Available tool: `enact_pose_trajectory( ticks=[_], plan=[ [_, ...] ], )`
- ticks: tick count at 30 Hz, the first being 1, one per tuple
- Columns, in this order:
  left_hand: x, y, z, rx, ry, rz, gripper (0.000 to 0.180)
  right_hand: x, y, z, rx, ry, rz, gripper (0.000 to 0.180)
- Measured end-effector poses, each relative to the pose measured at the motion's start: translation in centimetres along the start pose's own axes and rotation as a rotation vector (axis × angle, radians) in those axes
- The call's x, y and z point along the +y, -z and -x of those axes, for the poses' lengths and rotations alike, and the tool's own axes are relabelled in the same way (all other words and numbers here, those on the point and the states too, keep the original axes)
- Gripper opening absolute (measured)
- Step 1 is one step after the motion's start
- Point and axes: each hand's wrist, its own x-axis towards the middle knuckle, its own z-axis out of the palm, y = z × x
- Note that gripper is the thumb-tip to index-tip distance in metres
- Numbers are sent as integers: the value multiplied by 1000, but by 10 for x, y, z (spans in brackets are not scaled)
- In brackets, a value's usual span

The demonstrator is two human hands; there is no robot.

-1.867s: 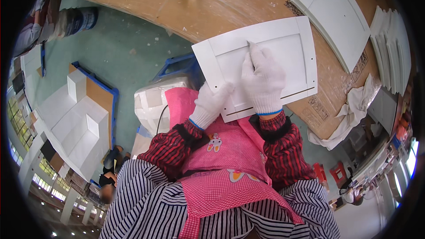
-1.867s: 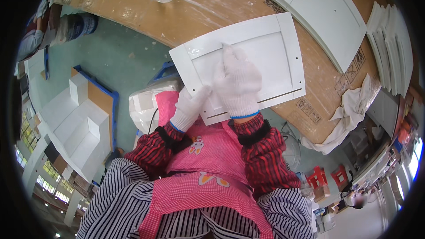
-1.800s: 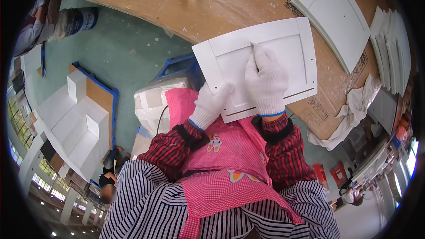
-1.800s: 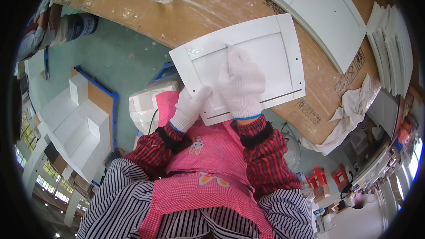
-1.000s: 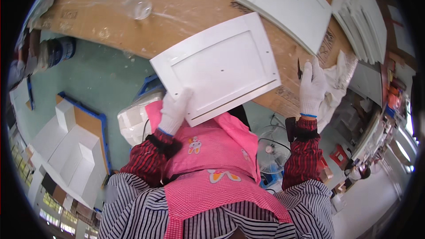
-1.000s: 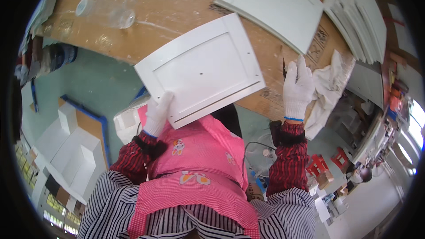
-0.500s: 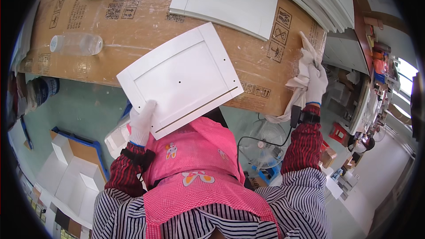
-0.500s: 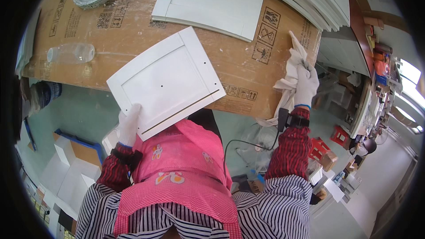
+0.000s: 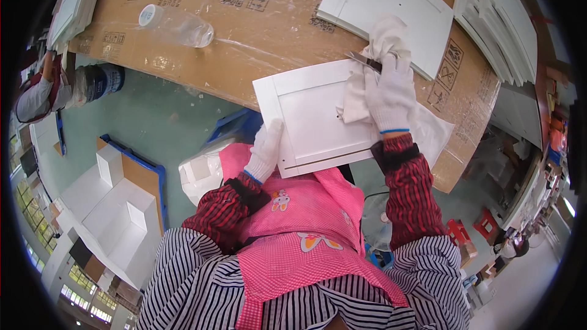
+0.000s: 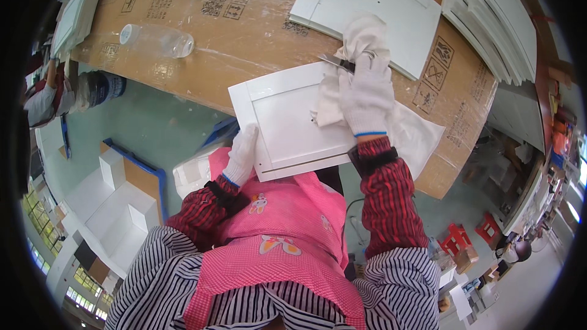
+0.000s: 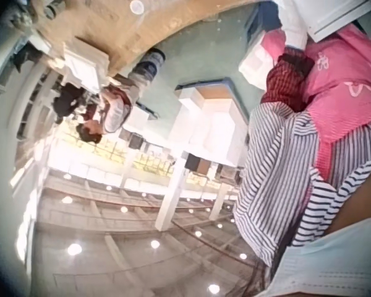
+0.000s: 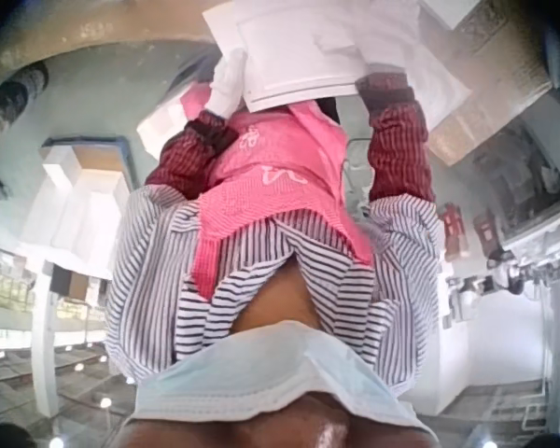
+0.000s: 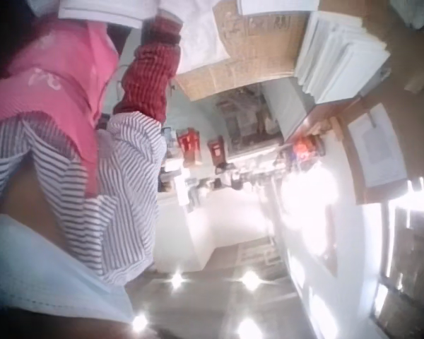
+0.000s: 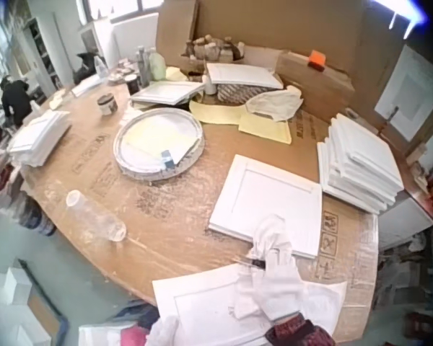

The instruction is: Cleaning, scraping, and touching up white wooden furniture panels in a factory setting.

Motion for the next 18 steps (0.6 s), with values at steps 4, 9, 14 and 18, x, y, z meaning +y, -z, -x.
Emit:
enact_pose_trajectory(
  ticks=[4, 9, 14, 18],
  plan=[
    [12, -4, 3, -10, -95, -79, 52, -61, -33, 0, -51, 216, -40, 31],
    [-8, 2, -5, -66, -217, -234, 51, -151, -60, 28, -165, 324, -255, 32],
    [-39, 2, -1, 129, -427, -664, 46, -172, -77, 35, -168, 448, -378, 34],
    [-1, 1, 3, -95, -77, 25, 55, -127, -48, 20, -320, 416, -203, 36]
  ],
)
